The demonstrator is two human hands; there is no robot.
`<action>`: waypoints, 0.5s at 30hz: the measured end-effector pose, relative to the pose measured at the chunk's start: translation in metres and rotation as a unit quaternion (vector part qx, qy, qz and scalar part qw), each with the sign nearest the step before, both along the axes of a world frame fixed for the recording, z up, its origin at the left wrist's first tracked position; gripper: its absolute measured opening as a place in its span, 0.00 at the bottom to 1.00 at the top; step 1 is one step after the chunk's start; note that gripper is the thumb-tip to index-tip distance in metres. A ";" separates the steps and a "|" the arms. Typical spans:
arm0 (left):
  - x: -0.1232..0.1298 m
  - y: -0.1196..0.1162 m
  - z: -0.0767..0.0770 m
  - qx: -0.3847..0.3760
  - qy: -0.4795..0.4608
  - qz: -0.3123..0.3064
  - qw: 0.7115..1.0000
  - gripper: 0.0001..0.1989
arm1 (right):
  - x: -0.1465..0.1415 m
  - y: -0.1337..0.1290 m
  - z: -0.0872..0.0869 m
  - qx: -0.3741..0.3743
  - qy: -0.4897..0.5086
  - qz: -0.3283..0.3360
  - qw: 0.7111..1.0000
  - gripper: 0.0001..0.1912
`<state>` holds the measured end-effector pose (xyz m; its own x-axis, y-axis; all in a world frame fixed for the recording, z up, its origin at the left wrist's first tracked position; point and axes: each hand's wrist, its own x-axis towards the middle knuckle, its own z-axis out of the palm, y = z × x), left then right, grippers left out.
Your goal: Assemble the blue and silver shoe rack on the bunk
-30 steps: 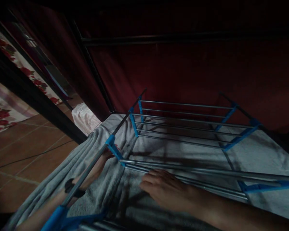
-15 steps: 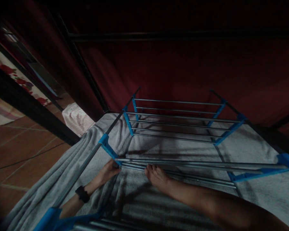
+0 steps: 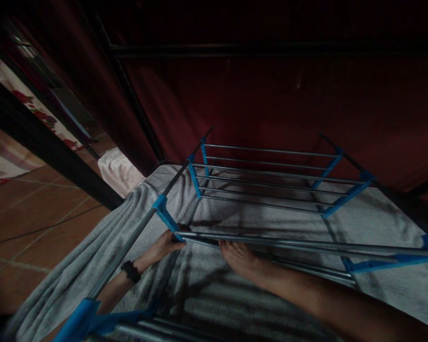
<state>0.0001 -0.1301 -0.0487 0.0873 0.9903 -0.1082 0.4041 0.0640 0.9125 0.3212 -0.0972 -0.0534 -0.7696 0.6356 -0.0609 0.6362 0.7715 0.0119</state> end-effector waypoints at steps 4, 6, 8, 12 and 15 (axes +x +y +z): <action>0.001 0.001 0.001 -0.010 -0.024 0.010 1.000 0.16 | 0.006 0.006 0.007 -0.087 0.020 -0.016 0.996 0.30; 0.001 0.001 0.001 -0.018 -0.043 0.008 0.999 0.18 | 0.008 0.008 0.014 -0.128 0.034 -0.020 0.991 0.27; 0.001 0.001 0.002 -0.023 -0.054 0.004 0.998 0.21 | 0.008 0.006 0.023 -0.156 0.029 -0.020 0.987 0.24; -0.002 0.003 0.002 -0.046 -0.044 0.010 0.998 0.27 | 0.005 -0.008 0.037 -0.141 -0.001 -0.004 0.990 0.23; -0.009 0.011 -0.003 -0.061 -0.017 0.021 0.998 0.33 | 0.009 -0.014 0.043 -0.119 0.007 0.006 0.993 0.19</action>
